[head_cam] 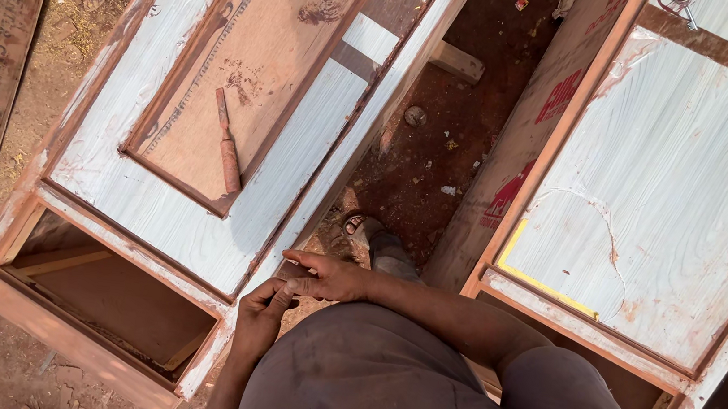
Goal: The person sands the edges and surfaces of a wooden door frame using a blue sanding block. They repeatedly rub the block along the frame's borders and inner panels, occasionally repositioning the door and adjusting their grip to reach different sections.
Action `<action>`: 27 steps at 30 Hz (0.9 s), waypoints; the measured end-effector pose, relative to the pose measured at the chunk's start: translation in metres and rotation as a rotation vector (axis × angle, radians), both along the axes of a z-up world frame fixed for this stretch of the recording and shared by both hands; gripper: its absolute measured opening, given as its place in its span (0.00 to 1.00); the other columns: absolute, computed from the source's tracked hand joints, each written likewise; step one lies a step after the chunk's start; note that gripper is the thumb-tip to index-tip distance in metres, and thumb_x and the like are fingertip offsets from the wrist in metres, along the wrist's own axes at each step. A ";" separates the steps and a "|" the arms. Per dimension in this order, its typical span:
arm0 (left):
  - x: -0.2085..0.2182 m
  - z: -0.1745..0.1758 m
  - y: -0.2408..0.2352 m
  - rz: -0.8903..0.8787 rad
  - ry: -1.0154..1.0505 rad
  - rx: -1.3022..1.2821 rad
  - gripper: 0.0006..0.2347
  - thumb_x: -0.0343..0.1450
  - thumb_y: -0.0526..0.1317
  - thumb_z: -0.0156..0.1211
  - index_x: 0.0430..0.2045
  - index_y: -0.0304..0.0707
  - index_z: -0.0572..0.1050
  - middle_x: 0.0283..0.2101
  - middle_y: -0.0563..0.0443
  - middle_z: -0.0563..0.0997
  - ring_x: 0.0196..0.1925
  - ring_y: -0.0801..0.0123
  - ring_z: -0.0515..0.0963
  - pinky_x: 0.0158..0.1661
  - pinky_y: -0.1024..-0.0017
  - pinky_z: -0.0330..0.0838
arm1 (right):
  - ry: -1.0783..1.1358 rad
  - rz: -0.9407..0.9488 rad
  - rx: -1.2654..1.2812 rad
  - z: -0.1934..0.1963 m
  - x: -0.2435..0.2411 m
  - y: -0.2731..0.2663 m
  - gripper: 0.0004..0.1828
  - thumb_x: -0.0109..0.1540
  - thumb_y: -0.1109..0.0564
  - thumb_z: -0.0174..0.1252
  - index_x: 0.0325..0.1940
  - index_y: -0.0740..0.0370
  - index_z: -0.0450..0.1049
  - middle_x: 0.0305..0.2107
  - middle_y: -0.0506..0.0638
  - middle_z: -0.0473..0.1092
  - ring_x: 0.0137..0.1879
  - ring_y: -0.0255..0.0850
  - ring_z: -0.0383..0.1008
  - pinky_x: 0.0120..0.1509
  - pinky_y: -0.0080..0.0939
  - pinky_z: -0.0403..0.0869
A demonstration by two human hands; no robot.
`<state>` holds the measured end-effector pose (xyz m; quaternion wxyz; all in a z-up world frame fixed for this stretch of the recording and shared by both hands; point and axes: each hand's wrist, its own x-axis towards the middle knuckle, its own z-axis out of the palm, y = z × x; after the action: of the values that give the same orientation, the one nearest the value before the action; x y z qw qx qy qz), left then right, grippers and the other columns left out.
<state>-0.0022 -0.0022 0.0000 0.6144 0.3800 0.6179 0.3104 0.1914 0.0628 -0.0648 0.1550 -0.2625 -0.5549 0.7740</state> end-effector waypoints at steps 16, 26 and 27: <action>-0.019 -0.023 0.000 0.090 0.129 -0.082 0.14 0.73 0.47 0.60 0.41 0.34 0.82 0.30 0.57 0.82 0.30 0.79 0.74 0.33 0.75 0.71 | -0.274 -0.332 -0.610 -0.045 0.018 0.001 0.33 0.70 0.35 0.49 0.68 0.62 0.67 0.43 0.49 0.74 0.39 0.36 0.74 0.35 0.36 0.71; -0.030 -0.020 -0.008 0.222 0.161 -0.137 0.15 0.73 0.49 0.59 0.42 0.37 0.82 0.32 0.54 0.82 0.31 0.76 0.75 0.35 0.73 0.72 | -0.454 -0.309 -0.611 -0.107 0.013 0.019 0.30 0.70 0.40 0.44 0.73 0.55 0.60 0.52 0.53 0.69 0.44 0.44 0.77 0.38 0.47 0.77; -0.032 -0.020 -0.011 0.227 0.188 -0.138 0.15 0.73 0.49 0.59 0.41 0.37 0.83 0.33 0.54 0.82 0.32 0.77 0.76 0.36 0.73 0.72 | -0.468 -0.317 -0.603 -0.104 0.011 0.021 0.30 0.70 0.40 0.44 0.73 0.54 0.59 0.53 0.52 0.69 0.43 0.44 0.77 0.37 0.47 0.77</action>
<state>-0.0346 -0.0132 -0.0197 0.5393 0.2920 0.7316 0.2977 0.2022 0.0840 -0.1685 0.0582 -0.5471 -0.2763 0.7880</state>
